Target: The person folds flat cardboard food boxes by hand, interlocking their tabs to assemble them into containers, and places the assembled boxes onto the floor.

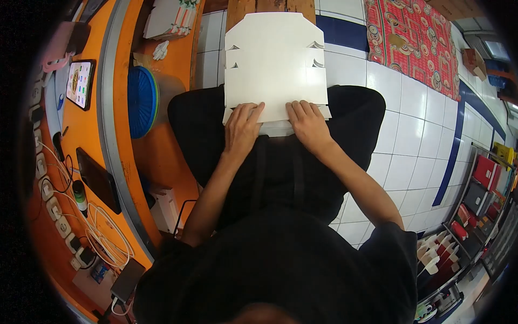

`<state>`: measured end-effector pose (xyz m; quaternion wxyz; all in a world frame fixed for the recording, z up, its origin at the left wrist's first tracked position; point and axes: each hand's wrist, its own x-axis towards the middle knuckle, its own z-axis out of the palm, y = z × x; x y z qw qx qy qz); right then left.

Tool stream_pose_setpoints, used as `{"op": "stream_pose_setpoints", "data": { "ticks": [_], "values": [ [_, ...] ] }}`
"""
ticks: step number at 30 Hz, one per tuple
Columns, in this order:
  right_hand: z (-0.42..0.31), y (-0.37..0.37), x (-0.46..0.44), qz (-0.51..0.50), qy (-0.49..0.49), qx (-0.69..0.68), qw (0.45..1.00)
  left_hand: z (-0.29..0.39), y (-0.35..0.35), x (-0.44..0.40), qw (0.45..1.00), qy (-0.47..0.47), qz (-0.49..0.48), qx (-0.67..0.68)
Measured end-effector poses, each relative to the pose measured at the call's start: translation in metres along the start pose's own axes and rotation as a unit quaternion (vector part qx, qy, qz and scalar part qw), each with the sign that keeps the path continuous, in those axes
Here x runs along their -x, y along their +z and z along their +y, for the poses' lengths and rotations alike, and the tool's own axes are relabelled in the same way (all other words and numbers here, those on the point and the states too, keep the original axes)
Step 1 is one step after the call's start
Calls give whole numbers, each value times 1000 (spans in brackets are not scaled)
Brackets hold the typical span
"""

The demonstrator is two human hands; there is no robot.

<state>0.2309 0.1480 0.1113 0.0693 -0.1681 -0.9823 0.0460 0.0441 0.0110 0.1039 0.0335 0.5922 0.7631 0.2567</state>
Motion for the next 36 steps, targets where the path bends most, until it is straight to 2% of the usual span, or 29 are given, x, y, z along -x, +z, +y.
{"op": "stream_pose_setpoints", "data": {
  "ticks": [2,3,5,7,8,10,14,16,20,22,25,28,32,34,35,36],
  "values": [
    [6,-6,-4,5,2,-37,999,-10,-12,-8,994,3,-85,62],
    [9,-9,-7,-7,4,-66,998,-14,-18,-12,994,4,-87,63],
    [11,-14,-12,-19,4,-94,995,-18,-26,-23,987,6,-158,32],
    [2,-17,-16,-63,13,-91,994,-22,-20,-18,992,26,-123,24],
    [-2,-12,-14,-61,12,-91,994,-24,-16,-14,995,46,-88,16],
    [-14,11,-3,-8,13,22,1000,-24,-2,3,997,41,-69,-4],
    [-31,15,5,-2,62,41,997,-19,1,5,995,30,-68,-67],
    [-32,16,6,-14,62,36,997,-18,1,8,993,37,-56,-96],
    [-26,13,5,-13,61,5,998,-22,5,8,996,38,-25,-71],
    [-21,10,3,41,19,-37,998,-23,1,6,998,10,0,-69],
    [-19,4,0,50,9,-24,998,-27,-6,5,1000,2,1,-26],
    [-16,1,-5,59,11,-42,997,-33,-11,-2,999,38,21,-26],
    [-13,-17,-14,61,36,-64,995,-36,-38,-27,997,72,-3,-32],
    [-9,-21,-18,70,36,-81,994,-40,-44,-42,995,75,-60,21],
    [-6,-22,-21,73,34,-78,994,-39,-45,-47,995,77,-56,20],
    [-4,-22,-24,46,56,-114,991,-37,-48,-51,993,46,-96,42]
  ]
}}
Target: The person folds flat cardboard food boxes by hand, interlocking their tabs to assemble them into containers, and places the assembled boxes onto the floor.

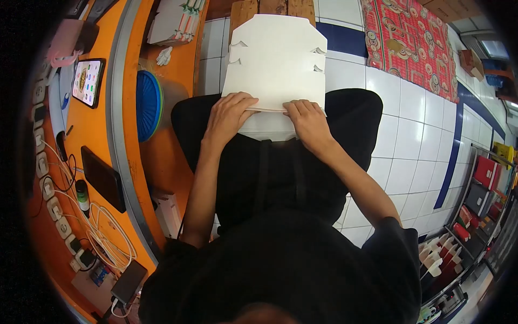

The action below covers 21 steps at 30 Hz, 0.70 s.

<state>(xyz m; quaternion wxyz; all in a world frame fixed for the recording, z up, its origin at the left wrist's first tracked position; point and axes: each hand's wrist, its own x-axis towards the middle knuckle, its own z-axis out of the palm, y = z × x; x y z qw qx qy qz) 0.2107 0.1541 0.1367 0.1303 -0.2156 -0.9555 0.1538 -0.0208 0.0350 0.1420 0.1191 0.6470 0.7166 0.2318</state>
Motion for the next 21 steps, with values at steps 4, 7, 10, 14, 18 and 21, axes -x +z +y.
{"op": "stream_pose_setpoints", "data": {
  "ticks": [4,7,10,14,18,21],
  "values": [
    [13,-6,-21,-79,75,-61,992,-10,-16,-29,987,-52,-142,48],
    [42,-7,-46,-210,131,-135,960,-22,-13,-59,968,-101,-226,27],
    [91,18,-69,-287,112,-199,930,-43,-3,-93,936,-126,-326,26],
    [116,39,-85,-343,90,-293,888,-66,11,-110,883,-143,-434,109],
    [104,32,-76,-281,87,-273,916,-68,13,-106,921,-69,-374,85],
    [50,5,-44,-237,75,-27,968,-33,4,-65,972,-56,-230,-9]
  ]
}}
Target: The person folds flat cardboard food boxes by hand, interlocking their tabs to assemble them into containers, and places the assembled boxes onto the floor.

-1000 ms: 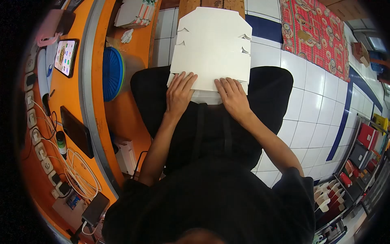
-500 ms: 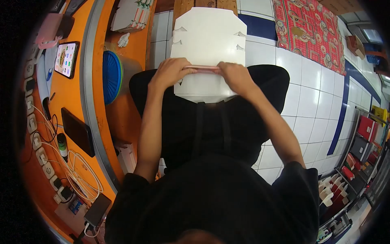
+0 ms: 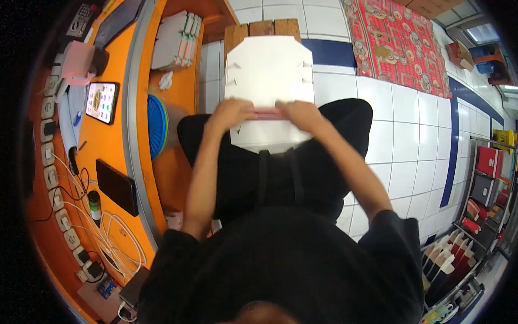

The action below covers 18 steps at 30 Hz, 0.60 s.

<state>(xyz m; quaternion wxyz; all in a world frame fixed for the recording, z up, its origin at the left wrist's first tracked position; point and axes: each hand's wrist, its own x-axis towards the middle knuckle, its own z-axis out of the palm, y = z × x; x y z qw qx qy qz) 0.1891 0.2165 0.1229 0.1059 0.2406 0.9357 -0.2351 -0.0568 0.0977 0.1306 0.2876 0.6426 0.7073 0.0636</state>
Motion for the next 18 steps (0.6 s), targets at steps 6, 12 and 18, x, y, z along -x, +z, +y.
{"op": "stream_pose_setpoints", "data": {
  "ticks": [6,12,18],
  "values": [
    [-37,57,99,239,0,62,969,77,72,98,971,0,240,-11],
    [-35,49,116,404,360,-250,803,59,74,129,870,-323,311,203],
    [23,77,90,62,369,-703,605,9,76,114,756,-389,57,524]
  ]
}}
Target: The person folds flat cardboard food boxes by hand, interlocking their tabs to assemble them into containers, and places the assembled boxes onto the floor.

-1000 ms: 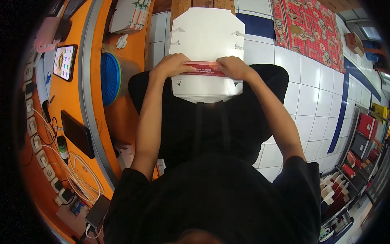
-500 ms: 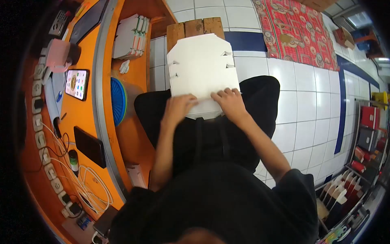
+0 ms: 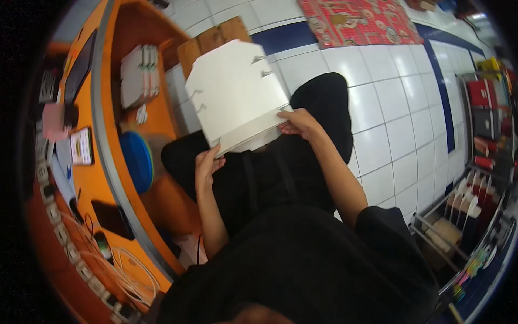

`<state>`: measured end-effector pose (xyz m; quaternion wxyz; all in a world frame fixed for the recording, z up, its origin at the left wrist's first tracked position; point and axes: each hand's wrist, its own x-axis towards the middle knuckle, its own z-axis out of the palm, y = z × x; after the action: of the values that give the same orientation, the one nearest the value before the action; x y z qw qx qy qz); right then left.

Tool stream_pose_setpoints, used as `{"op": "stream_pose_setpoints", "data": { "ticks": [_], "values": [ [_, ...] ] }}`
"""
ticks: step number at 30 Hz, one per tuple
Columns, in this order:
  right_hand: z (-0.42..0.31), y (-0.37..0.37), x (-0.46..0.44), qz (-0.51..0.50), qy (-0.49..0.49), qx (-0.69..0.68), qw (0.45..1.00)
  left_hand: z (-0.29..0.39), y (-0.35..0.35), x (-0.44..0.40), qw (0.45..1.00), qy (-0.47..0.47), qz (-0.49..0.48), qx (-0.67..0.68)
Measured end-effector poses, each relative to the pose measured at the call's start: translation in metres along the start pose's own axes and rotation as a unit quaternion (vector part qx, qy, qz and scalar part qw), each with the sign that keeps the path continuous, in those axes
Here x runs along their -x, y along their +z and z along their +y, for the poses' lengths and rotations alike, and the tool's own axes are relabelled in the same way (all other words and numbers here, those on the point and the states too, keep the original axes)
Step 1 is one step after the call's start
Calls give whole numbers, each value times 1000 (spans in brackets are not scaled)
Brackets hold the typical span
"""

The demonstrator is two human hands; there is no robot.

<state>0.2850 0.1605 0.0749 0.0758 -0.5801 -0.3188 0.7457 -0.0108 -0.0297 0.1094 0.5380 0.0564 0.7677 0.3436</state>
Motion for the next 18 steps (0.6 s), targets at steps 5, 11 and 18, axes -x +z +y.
{"op": "stream_pose_setpoints", "data": {
  "ticks": [5,11,18],
  "values": [
    [19,-10,-33,-117,40,-80,989,-13,1,-13,988,1,-26,153],
    [5,-1,11,-120,-125,19,985,-18,-10,-41,975,-75,-77,194],
    [-28,0,30,-52,-182,194,963,24,-1,-19,994,-9,-84,74]
  ]
}}
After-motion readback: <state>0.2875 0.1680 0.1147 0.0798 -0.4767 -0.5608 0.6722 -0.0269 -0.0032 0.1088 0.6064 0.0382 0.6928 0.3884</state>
